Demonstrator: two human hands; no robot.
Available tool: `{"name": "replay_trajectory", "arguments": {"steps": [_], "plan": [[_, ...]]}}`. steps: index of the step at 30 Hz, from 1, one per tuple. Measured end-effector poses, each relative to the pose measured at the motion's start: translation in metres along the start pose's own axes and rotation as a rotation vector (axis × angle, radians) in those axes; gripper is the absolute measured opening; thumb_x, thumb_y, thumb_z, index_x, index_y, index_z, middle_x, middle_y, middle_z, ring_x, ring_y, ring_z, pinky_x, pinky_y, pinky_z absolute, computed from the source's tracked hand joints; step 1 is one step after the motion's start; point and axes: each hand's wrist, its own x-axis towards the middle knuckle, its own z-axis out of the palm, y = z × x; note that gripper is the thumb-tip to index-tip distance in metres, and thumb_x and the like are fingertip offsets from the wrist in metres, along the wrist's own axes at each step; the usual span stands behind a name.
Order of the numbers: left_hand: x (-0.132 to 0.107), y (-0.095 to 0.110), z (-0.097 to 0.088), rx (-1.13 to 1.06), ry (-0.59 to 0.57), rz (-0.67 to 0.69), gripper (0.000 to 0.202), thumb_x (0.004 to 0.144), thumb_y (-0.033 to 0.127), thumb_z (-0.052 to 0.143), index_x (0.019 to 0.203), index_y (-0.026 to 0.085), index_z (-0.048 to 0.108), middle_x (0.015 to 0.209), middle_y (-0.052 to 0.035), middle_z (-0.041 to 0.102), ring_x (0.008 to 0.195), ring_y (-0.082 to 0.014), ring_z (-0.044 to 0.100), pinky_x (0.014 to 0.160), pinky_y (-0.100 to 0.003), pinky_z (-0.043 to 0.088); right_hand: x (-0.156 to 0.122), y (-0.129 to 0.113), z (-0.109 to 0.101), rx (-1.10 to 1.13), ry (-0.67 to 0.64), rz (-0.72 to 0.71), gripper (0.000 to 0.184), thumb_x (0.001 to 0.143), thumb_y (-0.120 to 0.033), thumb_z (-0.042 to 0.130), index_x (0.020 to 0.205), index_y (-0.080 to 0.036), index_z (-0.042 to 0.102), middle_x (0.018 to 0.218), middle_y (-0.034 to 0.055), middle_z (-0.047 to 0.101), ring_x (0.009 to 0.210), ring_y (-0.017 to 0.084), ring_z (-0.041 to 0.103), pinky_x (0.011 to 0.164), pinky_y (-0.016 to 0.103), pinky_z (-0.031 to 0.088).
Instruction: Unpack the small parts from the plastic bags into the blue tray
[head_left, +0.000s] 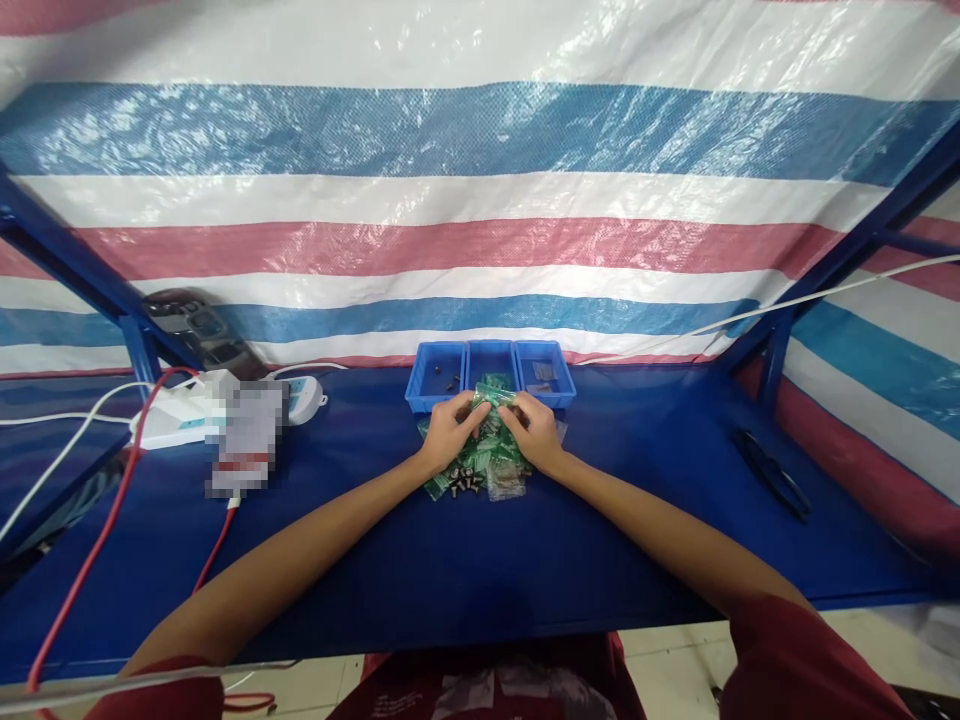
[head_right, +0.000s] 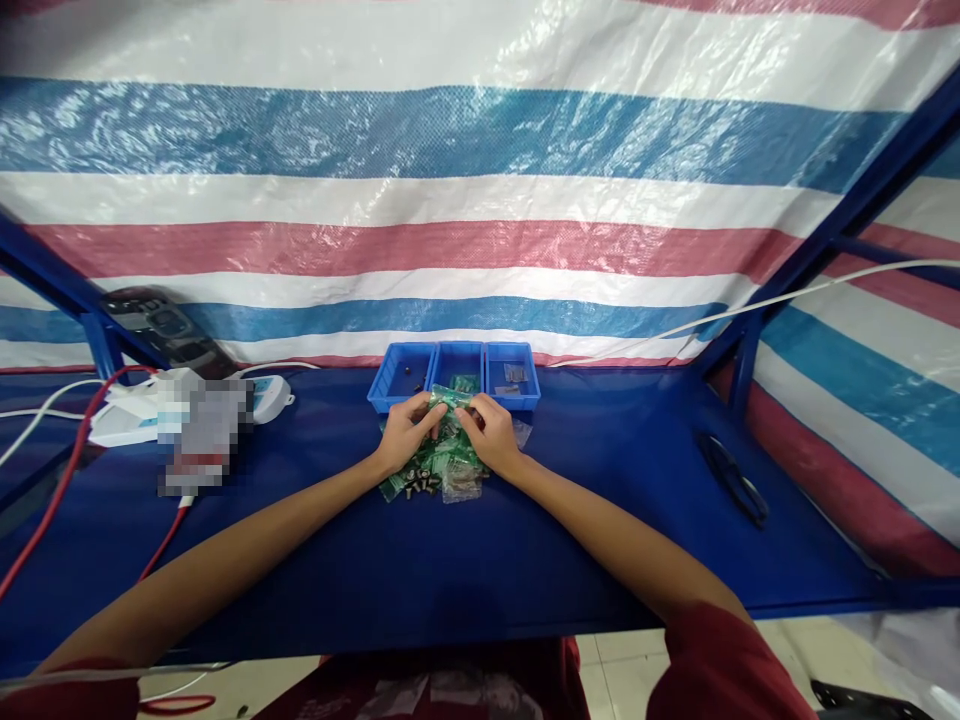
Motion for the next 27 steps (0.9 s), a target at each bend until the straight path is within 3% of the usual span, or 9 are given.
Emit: {"name": "replay_trajectory", "arguments": {"steps": [7, 27], "plan": [[-0.0014, 0.0020, -0.0026, 0.024, -0.014, 0.020, 0.025, 0.089, 0.038, 0.054, 0.081, 0.015, 0.060, 0.048, 0.0037, 0.050, 0.044, -0.0104, 0.047, 0.047, -0.022, 0.037, -0.0004, 0.0019, 0.0043, 0.021, 0.000, -0.003, 0.033, 0.093, -0.039, 0.044, 0.065, -0.021, 0.042, 0.062, -0.0024, 0.038, 0.055, 0.013, 0.041, 0.054, 0.027, 0.035], [-0.0011, -0.0005, -0.0035, 0.037, -0.010, -0.020, 0.024, 0.089, 0.037, 0.054, 0.084, 0.014, 0.060, 0.048, 0.0046, 0.049, 0.044, -0.0096, 0.047, 0.048, -0.020, 0.037, 0.0000, 0.0029, 0.0073, 0.035, -0.006, 0.000, 0.032, 0.093, -0.037, 0.044, 0.066, -0.020, 0.044, 0.062, -0.0022, 0.039, 0.055, 0.012, 0.041, 0.054, 0.026, 0.035]]}}
